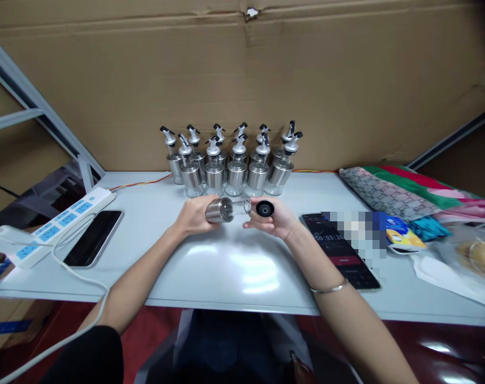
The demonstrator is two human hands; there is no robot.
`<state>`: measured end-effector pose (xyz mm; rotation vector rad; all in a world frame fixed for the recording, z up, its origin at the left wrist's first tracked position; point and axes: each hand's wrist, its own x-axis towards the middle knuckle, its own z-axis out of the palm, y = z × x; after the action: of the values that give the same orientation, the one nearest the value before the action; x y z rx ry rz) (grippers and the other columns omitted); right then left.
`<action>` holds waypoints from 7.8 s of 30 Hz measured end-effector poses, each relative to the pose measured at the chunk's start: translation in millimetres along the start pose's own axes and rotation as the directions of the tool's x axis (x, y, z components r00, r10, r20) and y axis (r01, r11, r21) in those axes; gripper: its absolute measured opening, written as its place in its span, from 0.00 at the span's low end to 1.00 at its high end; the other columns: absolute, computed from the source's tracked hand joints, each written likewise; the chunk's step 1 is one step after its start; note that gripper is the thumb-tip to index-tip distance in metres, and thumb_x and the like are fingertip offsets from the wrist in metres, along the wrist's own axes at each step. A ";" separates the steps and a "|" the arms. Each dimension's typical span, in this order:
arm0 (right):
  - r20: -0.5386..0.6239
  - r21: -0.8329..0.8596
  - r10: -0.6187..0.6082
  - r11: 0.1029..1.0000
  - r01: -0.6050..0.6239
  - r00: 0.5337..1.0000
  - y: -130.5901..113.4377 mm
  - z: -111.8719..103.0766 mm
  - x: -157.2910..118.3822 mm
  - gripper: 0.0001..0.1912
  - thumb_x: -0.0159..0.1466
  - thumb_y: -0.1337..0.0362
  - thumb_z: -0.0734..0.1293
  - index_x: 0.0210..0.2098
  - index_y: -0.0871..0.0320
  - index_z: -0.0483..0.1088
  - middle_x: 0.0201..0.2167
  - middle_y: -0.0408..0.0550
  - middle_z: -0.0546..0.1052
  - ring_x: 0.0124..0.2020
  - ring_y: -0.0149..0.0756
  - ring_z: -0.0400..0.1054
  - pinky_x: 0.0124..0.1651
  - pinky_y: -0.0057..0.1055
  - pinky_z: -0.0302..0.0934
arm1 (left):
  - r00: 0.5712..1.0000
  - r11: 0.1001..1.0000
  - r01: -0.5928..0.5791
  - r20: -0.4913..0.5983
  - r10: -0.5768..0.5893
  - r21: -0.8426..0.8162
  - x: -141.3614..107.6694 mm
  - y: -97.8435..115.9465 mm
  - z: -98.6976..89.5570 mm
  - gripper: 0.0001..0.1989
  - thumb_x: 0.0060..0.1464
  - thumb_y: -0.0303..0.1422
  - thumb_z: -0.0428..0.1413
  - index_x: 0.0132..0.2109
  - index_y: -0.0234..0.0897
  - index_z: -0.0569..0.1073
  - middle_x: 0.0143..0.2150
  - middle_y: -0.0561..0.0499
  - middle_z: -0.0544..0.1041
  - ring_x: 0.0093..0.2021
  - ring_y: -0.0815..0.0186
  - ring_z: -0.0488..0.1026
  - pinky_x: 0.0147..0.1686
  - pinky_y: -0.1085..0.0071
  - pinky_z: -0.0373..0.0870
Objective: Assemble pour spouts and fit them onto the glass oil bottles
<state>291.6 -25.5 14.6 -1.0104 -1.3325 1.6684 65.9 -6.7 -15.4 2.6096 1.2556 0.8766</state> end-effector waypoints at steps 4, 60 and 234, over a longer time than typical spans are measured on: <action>-0.026 0.282 0.126 0.953 -0.114 0.992 -3.8 3.4 -0.4 0.22 0.62 0.53 0.59 0.16 0.54 0.52 0.07 0.33 0.55 0.08 0.23 0.46 0.30 0.34 0.68 | 0.994 0.991 0.087 -0.060 -0.093 -0.101 -1.9 -8.8 -1.2 0.26 0.38 0.36 0.60 0.48 0.38 0.69 0.41 0.49 0.77 0.39 0.57 0.75 0.39 0.67 0.70; -0.064 -0.134 -0.187 0.975 0.178 0.980 28.1 16.7 8.1 0.09 0.52 0.69 0.66 0.33 0.58 0.73 0.32 0.43 0.78 0.34 0.31 0.70 0.41 0.30 0.62 | 0.849 0.464 0.519 0.369 -0.378 -0.718 -10.1 43.3 18.9 0.22 0.49 0.43 0.58 0.44 0.40 0.57 0.35 0.56 0.71 0.17 0.77 0.64 0.17 0.79 0.57; 0.073 -0.632 -0.263 0.734 0.249 0.962 22.5 14.4 4.5 0.21 0.67 0.57 0.56 0.25 0.61 0.70 0.27 0.44 0.69 0.32 0.32 0.64 0.41 0.29 0.56 | 0.983 0.984 -0.179 -0.049 0.179 -0.004 -12.4 28.0 14.5 0.11 0.62 0.38 0.48 0.41 0.35 0.69 0.29 0.52 0.74 0.26 0.71 0.69 0.32 0.74 0.63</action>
<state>274.8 -30.6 -6.1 -1.1380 -1.9934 0.9895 86.8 -32.1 -23.5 2.7437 1.0365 0.9762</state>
